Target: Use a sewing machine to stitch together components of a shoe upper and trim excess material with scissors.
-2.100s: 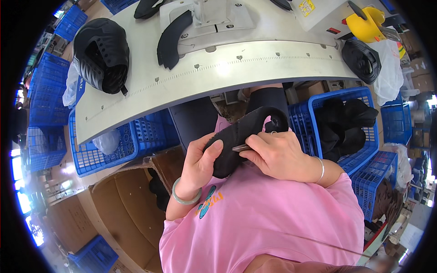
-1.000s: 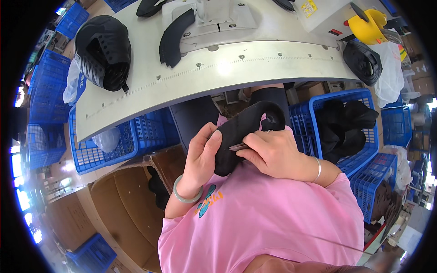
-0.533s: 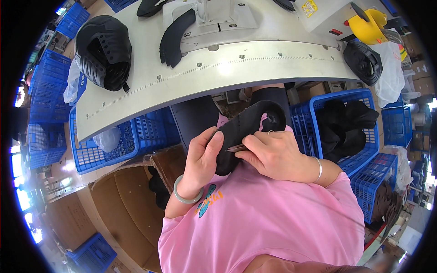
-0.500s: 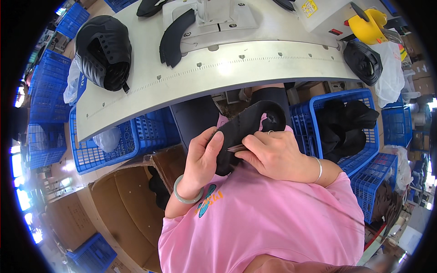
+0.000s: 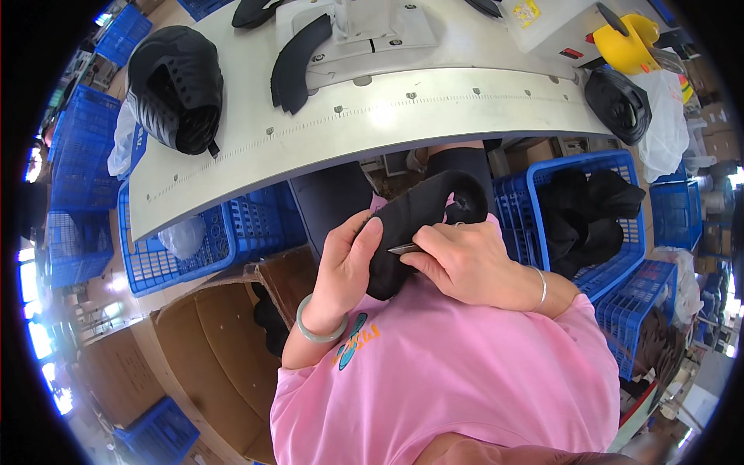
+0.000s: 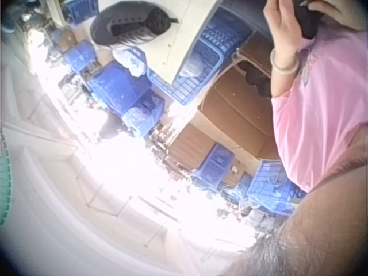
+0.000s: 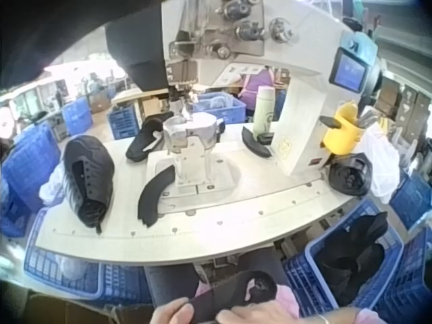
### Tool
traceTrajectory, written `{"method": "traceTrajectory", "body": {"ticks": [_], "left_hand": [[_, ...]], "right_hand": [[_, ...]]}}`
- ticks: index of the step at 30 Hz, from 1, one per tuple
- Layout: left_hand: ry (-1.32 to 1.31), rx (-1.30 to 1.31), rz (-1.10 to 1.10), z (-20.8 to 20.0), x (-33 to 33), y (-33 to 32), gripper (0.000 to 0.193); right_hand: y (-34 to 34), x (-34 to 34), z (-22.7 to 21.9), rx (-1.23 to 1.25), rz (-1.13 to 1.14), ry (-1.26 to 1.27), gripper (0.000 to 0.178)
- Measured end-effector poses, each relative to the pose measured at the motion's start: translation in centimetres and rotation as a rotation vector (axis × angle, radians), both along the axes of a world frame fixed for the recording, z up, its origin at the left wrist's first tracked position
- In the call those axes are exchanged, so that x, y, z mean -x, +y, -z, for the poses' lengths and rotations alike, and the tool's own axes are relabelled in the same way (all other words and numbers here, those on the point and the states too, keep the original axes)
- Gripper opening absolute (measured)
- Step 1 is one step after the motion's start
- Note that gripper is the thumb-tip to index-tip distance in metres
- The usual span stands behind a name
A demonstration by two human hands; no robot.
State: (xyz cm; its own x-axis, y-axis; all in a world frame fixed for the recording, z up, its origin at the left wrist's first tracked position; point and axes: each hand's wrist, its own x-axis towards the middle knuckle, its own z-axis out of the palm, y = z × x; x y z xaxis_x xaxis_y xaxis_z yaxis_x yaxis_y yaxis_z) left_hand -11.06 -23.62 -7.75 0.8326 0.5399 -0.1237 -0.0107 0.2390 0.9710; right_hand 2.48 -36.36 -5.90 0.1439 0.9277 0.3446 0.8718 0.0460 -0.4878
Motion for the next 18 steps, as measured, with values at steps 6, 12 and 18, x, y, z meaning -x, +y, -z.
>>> {"method": "traceTrajectory", "body": {"ticks": [6,12,18], "left_hand": [[0.002,0.063,0.010,0.18,-0.04,-0.01,0.029],[-0.020,0.077,0.015,0.51,0.09,-0.09,0.030],[0.014,0.064,0.004,-0.24,0.15,-0.26,0.031]], "right_hand": [[-0.23,0.12,-0.46,-0.027,0.036,-0.077,0.027],[-0.30,0.21,-0.56,-0.024,0.036,-0.086,0.028],[-0.34,0.27,-0.45,0.006,0.032,-0.066,0.028]]}}
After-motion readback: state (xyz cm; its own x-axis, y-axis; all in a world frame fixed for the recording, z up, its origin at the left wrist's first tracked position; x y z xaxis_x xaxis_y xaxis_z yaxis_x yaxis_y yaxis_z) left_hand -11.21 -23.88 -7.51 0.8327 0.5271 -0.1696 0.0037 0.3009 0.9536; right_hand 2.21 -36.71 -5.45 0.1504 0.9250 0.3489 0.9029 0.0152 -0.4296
